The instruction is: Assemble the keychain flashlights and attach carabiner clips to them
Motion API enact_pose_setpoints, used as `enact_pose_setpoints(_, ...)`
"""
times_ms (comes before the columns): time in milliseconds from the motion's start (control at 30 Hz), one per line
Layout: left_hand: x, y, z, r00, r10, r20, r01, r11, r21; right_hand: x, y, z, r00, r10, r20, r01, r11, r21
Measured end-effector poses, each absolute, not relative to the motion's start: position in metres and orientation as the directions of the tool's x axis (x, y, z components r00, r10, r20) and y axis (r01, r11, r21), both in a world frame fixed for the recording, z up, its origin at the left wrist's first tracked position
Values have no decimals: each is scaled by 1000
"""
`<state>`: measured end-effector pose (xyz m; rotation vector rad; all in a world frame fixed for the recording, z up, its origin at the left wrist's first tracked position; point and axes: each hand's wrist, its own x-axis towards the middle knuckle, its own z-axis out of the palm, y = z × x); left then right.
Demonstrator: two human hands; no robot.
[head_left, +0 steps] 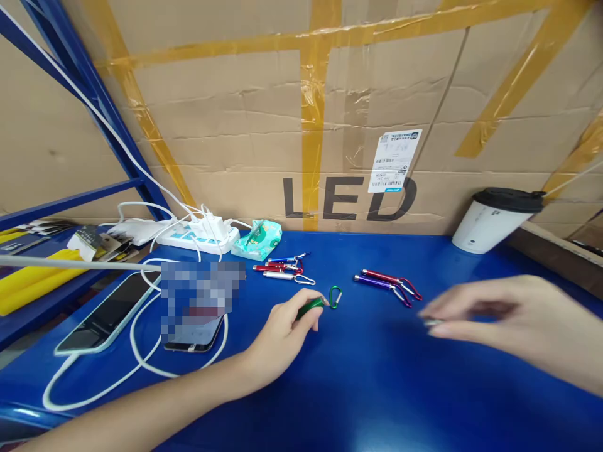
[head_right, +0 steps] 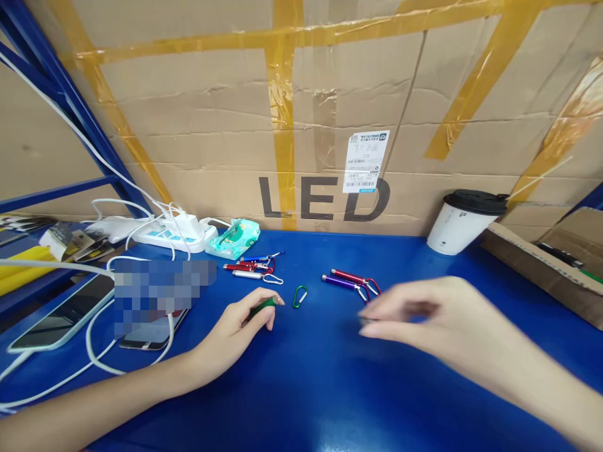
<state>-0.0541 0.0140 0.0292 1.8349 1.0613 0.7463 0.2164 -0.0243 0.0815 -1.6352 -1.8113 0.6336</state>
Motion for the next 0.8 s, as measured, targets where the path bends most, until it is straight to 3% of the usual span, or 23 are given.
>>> enact_pose_setpoints(67, -56, 16, 31, 435, 896, 92, 375, -273, 886, 182, -4, 92, -124, 992, -37, 590, 44, -806)
enact_pose_setpoints(167, -59, 17, 34, 420, 899, 122, 380, -297, 876, 148, 20, 95, -207, 978, -13, 417, 76, -906)
enact_pose_setpoints(267, -61, 17, 36, 423, 893, 154, 380, -330, 864, 134, 32, 89, -296, 953, -66, 362, 48, -931)
enact_pose_setpoints(567, -62, 16, 36, 477, 842, 252, 283, -418, 863, 120, 35, 81, -384, 915, -122, 342, 19, -939)
enact_pose_setpoints(800, -63, 13, 33, 588, 778, 220, 257, -437, 862, 130, 36, 82, -464, 871, -163, 554, 141, -821)
